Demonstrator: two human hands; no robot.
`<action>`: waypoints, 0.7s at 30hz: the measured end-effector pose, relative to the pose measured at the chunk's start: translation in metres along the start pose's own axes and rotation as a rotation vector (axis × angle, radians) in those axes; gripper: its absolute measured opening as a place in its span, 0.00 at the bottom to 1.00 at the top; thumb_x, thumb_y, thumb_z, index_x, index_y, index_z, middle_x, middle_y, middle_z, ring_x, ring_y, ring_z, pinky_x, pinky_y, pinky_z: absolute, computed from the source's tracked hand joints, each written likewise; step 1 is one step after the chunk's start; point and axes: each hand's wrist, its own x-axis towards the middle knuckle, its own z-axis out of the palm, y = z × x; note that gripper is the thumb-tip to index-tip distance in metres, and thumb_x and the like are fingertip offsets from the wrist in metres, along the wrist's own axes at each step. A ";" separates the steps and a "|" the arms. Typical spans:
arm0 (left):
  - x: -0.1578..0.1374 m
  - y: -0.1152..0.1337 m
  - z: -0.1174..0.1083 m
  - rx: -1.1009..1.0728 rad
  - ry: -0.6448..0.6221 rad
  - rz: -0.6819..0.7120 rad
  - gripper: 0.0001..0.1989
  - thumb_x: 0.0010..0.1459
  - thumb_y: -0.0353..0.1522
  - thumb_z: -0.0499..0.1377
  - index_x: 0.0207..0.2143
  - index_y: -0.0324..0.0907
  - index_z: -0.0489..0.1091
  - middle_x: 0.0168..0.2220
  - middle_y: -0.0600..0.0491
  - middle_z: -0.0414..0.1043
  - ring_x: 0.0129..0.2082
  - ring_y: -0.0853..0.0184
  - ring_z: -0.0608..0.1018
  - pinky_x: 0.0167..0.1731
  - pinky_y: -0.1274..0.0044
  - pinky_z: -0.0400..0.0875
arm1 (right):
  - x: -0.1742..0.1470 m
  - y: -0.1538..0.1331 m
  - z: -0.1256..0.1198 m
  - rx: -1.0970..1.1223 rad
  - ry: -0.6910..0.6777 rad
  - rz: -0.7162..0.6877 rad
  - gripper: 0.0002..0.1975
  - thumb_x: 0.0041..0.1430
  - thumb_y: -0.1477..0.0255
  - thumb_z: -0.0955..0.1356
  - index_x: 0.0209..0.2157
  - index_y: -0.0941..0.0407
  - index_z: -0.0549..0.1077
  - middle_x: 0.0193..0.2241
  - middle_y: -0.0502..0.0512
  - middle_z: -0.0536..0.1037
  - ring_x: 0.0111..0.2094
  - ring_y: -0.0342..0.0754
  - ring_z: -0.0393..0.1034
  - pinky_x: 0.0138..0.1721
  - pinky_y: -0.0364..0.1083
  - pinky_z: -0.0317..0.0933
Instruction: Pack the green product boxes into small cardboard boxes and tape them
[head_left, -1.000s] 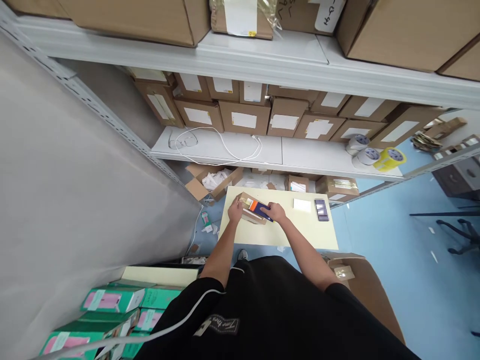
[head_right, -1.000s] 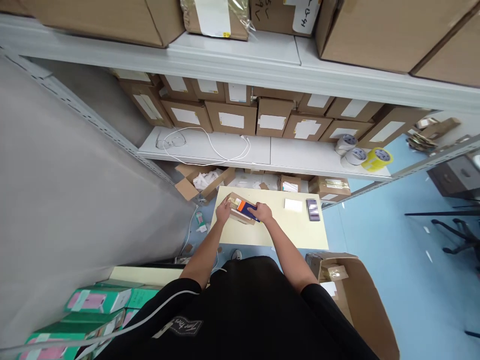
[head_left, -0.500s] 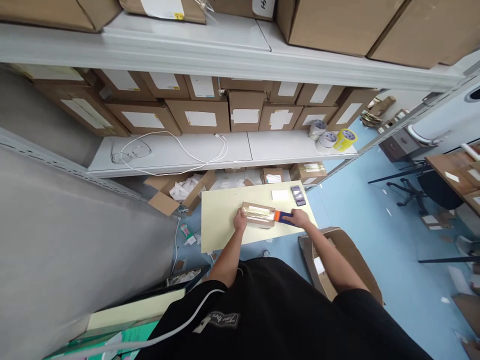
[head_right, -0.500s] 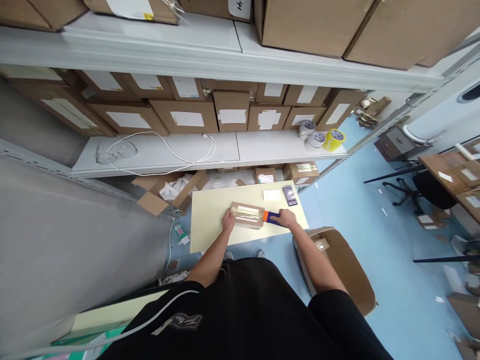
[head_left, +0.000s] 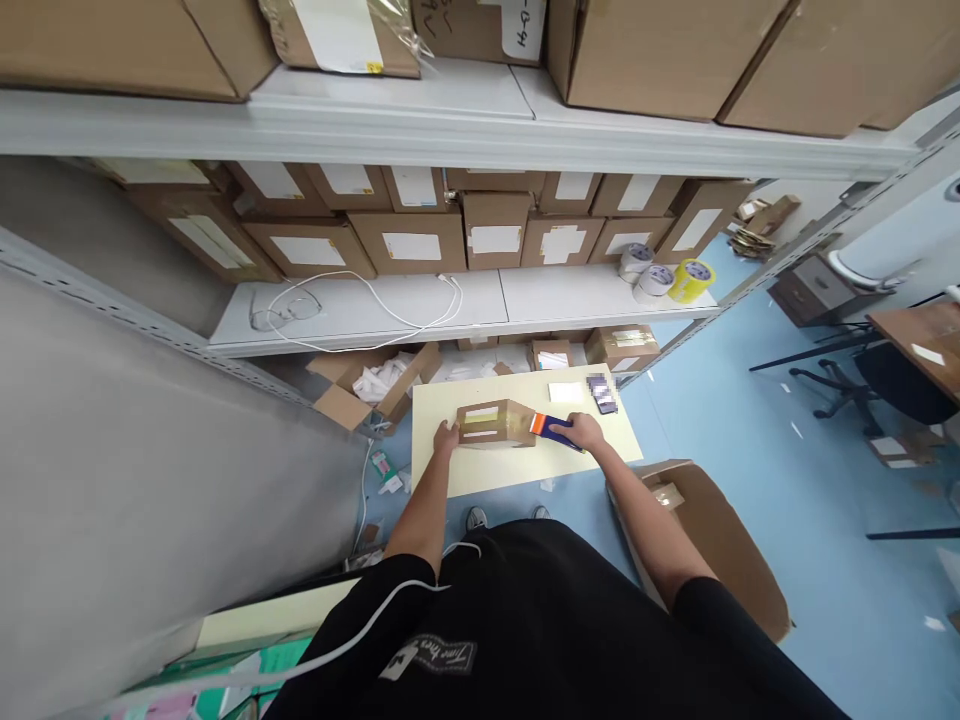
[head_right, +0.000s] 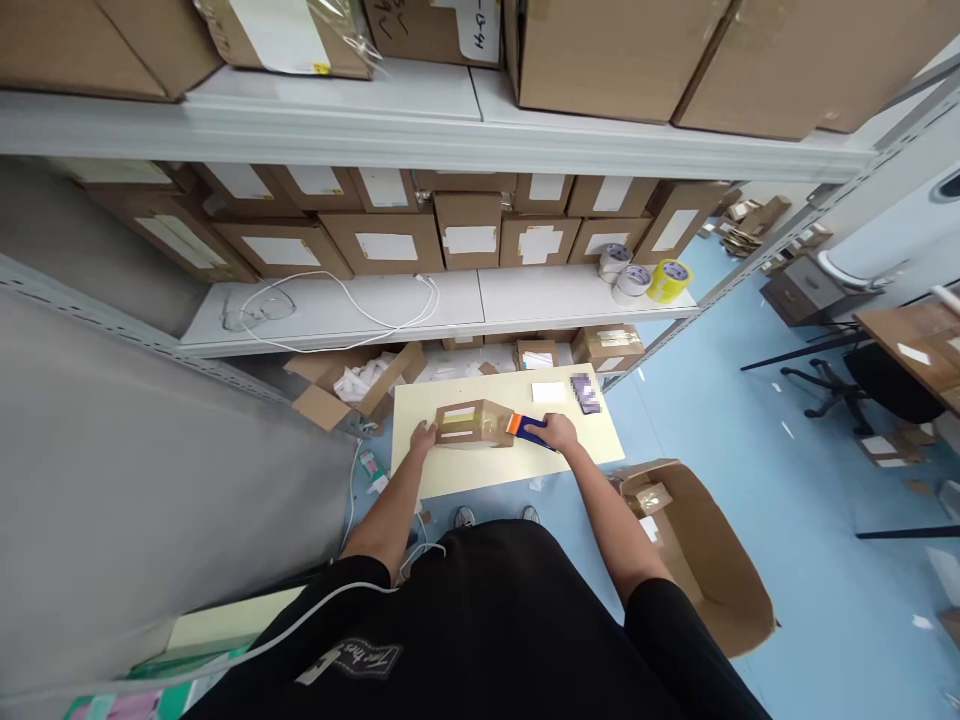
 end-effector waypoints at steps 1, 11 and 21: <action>0.002 0.001 -0.008 -0.017 0.020 -0.001 0.27 0.68 0.45 0.55 0.60 0.36 0.71 0.60 0.36 0.75 0.62 0.49 0.75 0.61 0.65 0.67 | 0.004 -0.017 0.001 0.001 0.006 -0.020 0.28 0.61 0.44 0.70 0.35 0.56 0.80 0.37 0.61 0.84 0.38 0.52 0.78 0.29 0.44 0.54; -0.008 0.031 -0.040 -0.141 -0.022 0.099 0.26 0.70 0.48 0.53 0.62 0.44 0.71 0.62 0.47 0.75 0.61 0.58 0.76 0.58 0.73 0.68 | 0.021 -0.137 0.009 -0.026 -0.044 -0.255 0.29 0.60 0.42 0.70 0.39 0.56 0.81 0.42 0.62 0.84 0.44 0.54 0.78 0.33 0.44 0.58; -0.025 0.035 -0.017 -0.025 0.033 0.002 0.28 0.71 0.50 0.48 0.63 0.44 0.70 0.58 0.43 0.77 0.60 0.52 0.77 0.58 0.66 0.68 | 0.012 -0.132 -0.003 -0.114 -0.010 -0.260 0.27 0.63 0.45 0.69 0.41 0.56 0.81 0.44 0.65 0.84 0.45 0.56 0.78 0.36 0.45 0.61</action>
